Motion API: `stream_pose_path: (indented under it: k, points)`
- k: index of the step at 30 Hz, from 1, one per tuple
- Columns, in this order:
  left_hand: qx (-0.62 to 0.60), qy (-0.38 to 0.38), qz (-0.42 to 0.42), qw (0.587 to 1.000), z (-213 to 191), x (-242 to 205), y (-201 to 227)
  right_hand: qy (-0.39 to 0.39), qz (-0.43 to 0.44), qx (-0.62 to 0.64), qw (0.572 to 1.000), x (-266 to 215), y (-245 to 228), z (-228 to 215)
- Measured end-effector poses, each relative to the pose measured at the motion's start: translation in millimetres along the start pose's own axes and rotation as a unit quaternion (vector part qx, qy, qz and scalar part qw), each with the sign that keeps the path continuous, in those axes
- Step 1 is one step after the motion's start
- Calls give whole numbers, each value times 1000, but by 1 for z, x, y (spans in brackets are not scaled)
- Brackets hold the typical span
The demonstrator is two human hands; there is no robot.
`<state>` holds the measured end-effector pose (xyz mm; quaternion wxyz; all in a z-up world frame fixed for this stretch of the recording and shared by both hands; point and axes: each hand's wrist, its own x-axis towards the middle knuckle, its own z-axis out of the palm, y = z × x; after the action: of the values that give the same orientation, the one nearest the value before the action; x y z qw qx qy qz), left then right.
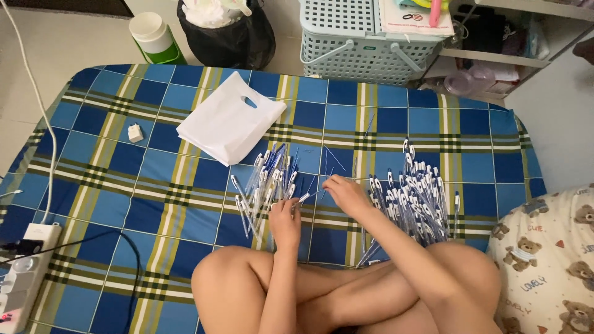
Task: Assembling ballpoint pens by inserting ink refills into barrels.
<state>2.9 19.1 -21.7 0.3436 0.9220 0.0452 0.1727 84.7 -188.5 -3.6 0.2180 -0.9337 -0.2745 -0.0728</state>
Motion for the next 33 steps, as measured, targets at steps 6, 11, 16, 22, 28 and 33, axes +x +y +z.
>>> stream_pose_path:
  k: [6, 11, 16, 22, 28, 33]
  points:
    - [-9, -5, 2, 1000, -3, 0, 3, 3, -4, -67, 998, 3, 0, 3]
    - [-8, 7, -3, 1000, 2, 0, -1, 0, -23, -79, 997, 6, -3, 0]
    - [-6, 14, -4, 1000, 0, -1, 2, -5, -38, -89, 995, 10, -8, -10]
    - [-22, -1, 14, 1000, -1, 0, 7, -15, -107, -124, 986, 12, -12, -5]
    - [-41, -12, -10, 999, 0, 1, 6, -38, -166, -43, 984, 24, -31, 3]
    - [-141, 9, -113, 984, -3, 2, 9, 64, 66, 70, 993, 58, -26, 9]
